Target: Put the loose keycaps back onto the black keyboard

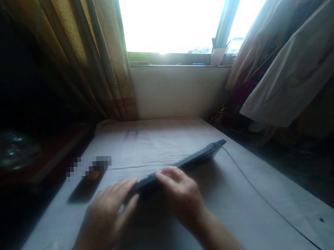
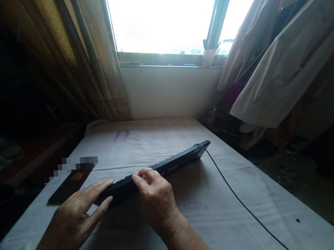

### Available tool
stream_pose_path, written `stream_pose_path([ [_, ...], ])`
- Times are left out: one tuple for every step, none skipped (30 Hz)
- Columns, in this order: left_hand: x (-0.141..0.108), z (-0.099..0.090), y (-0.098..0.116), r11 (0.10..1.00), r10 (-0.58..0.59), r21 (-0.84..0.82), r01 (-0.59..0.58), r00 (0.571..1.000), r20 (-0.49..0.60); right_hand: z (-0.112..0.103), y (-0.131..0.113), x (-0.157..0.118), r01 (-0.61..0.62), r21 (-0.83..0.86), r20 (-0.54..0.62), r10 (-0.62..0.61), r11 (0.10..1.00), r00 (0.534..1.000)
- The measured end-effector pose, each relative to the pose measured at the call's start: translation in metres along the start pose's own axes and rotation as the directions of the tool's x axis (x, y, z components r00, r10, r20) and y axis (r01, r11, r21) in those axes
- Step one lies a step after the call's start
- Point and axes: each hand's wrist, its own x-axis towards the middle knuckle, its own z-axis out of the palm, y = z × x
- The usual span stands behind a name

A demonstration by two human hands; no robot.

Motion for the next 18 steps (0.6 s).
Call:
stream_pose_path([
  [0.005,0.003,0.004,0.997,0.031,0.068,-0.032,0.999,0.011,0.0,0.0,0.0,-0.003,0.002,0.004,0.003,1.0,1.0],
  [0.01,0.006,0.009,0.991,0.057,0.122,-0.061,0.998,0.035,-0.001,-0.001,0.0,-0.005,0.001,0.005,0.005,1.0,1.0],
  [0.015,0.01,0.013,0.984,0.068,0.159,-0.077,0.996,0.062,-0.001,-0.001,0.0,-0.007,-0.002,0.01,0.007,1.0,1.0],
  [0.02,0.014,0.016,0.98,0.075,0.177,-0.089,0.994,0.08,-0.001,0.0,0.0,-0.005,-0.004,0.013,0.005,1.0,1.0],
  [0.025,0.019,0.02,0.979,0.069,0.183,-0.087,0.992,0.102,-0.001,0.001,0.0,-0.001,-0.007,0.021,0.001,1.0,1.0],
  [0.028,0.024,0.022,0.981,0.06,0.179,-0.08,0.991,0.117,-0.002,0.002,0.0,0.003,-0.014,0.028,-0.002,1.0,1.0],
  [0.031,0.028,0.024,0.983,0.051,0.169,-0.071,0.991,0.123,-0.002,0.004,0.0,0.006,-0.025,0.035,-0.005,1.0,0.999],
  [0.033,0.032,0.025,0.986,0.043,0.155,-0.063,0.991,0.128,-0.003,0.007,0.0,0.006,-0.04,0.041,-0.004,0.999,0.999],
  [0.034,0.035,0.025,0.989,0.04,0.137,-0.058,0.991,0.127,-0.005,0.009,0.001,0.001,-0.055,0.048,0.001,0.998,0.999],
  [0.035,0.036,0.025,0.991,0.042,0.117,-0.057,0.992,0.122,-0.006,0.012,0.001,-0.005,-0.068,0.053,0.009,0.998,0.999],
  [0.035,0.036,0.024,0.993,0.047,0.097,-0.059,0.992,0.121,-0.008,0.014,0.002,-0.013,-0.079,0.06,0.017,0.997,0.998],
  [0.034,0.035,0.022,0.995,0.057,0.077,-0.066,0.991,0.118,-0.009,0.016,0.002,-0.018,-0.086,0.063,0.024,0.996,0.998],
  [0.034,0.032,0.02,0.995,0.068,0.059,-0.075,0.991,0.117,-0.011,0.016,0.003,-0.02,-0.088,0.067,0.026,0.996,0.997],
  [0.033,0.029,0.018,0.995,0.081,0.045,-0.087,0.99,0.113,-0.012,0.016,0.004,-0.019,-0.088,0.067,0.025,0.996,0.997],
  [0.032,0.026,0.017,0.994,0.098,0.035,-0.102,0.989,0.106,-0.013,0.014,0.004,-0.015,-0.087,0.064,0.02,0.996,0.998],
  [0.03,0.022,0.015,0.993,0.114,0.03,-0.118,0.989,0.099,-0.013,0.012,0.004,-0.008,-0.086,0.059,0.013,0.996,0.998],
  [0.028,0.017,0.014,0.99,0.132,0.029,-0.135,0.987,0.092,-0.014,0.009,0.004,0.001,-0.083,0.054,0.004,0.997,0.999],
  [0.025,0.013,0.014,0.988,0.146,0.033,-0.15,0.985,0.088,-0.015,0.006,0.003,0.014,-0.075,0.047,-0.01,0.997,0.999],
])
